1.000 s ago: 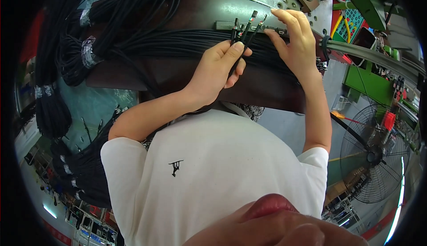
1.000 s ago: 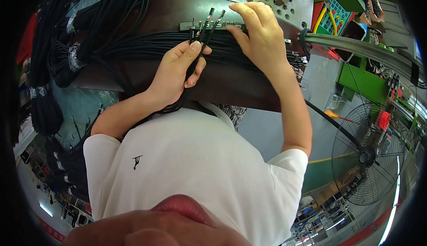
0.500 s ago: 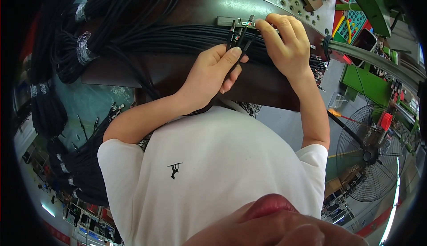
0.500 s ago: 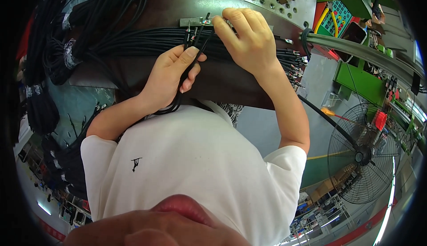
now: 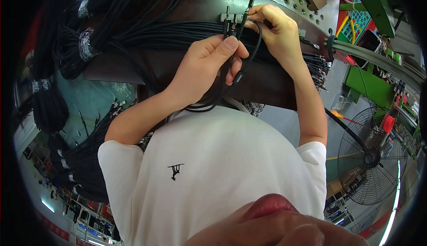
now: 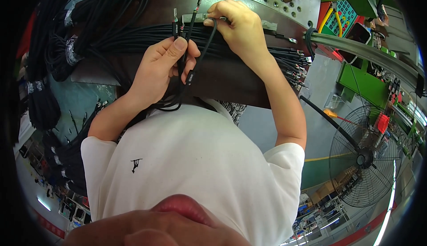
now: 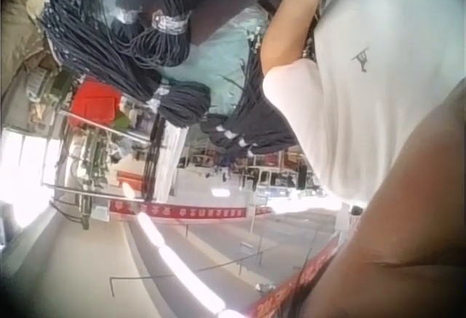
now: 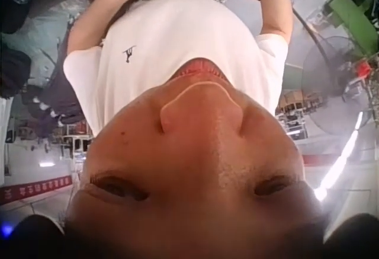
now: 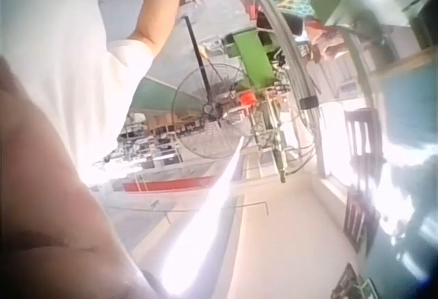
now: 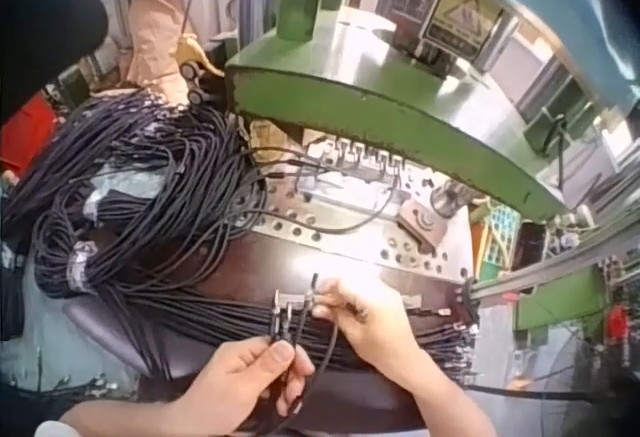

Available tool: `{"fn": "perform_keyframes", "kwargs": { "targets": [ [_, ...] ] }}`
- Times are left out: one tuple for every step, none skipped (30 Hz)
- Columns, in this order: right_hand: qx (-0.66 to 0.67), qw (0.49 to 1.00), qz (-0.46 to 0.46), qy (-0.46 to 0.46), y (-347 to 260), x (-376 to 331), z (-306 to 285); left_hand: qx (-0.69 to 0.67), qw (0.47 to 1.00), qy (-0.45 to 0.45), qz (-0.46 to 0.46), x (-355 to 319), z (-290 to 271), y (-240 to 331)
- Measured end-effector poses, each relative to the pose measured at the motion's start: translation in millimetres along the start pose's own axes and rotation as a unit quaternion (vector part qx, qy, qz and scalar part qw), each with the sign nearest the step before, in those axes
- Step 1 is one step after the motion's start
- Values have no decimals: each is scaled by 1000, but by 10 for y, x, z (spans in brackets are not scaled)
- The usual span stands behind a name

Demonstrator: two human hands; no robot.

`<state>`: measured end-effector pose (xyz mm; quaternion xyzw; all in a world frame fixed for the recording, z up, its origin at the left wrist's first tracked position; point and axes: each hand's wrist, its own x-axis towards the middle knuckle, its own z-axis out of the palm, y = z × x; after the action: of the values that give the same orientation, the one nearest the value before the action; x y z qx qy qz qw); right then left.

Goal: The recorder is plugging several black electronic cables into a testing board on a factory workbench to check their functionality.

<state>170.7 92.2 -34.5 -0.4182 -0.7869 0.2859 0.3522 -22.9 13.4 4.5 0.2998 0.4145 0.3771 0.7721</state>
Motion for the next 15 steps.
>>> {"fn": "perform_keyframes", "kwargs": {
  "targets": [
    [-13, 1000, 17, -16, 5, 10, -23, -2, 1000, -11, -6, -9, 9, 2],
    [-17, 999, 20, -27, 2, 0, -43, -4, 1000, -23, -11, -13, 17, 4],
    [-18, 999, 20, -26, -8, -3, -56, -4, 1000, -24, -10, -8, 25, 5],
    [-40, 998, 11, -40, -26, -3, -71, -7, 1000, -20, -17, -2, 36, 9],
    [-62, 997, 2, -54, -48, -4, -92, -11, 1000, -17, -23, 4, 48, 12],
    [-100, 992, -55, -47, -62, -14, -152, -11, 999, -19, -23, 9, 60, 16],
    [-189, 975, -118, 4, -78, -19, -191, 4, 999, -27, -25, 35, 65, 15],
    [-220, 963, -147, 49, -140, -31, -216, 19, 999, -34, -28, 60, 68, 14],
    [-250, 948, -175, 93, -224, 3, -238, 33, 998, -41, -31, 81, 68, 14],
    [-266, 945, -184, 48, -250, 11, -252, 33, 998, -46, -36, 43, 92, 12],
    [-281, 940, -192, 3, -232, 22, -255, 52, 997, -47, -31, -16, 120, 24],
    [-229, 957, -177, 31, -120, -46, -217, 72, 996, -47, -26, -81, 144, 37],
    [-174, 973, -124, 92, -42, -97, -188, 91, 995, -44, -13, -69, 141, 58],
    [-83, 990, -69, 95, 38, -137, -190, 109, 993, -15, 49, -53, 117, 52],
    [9, 995, -13, 95, 99, -144, -207, 126, 986, 15, 111, -28, 94, 46]
  ]
}}
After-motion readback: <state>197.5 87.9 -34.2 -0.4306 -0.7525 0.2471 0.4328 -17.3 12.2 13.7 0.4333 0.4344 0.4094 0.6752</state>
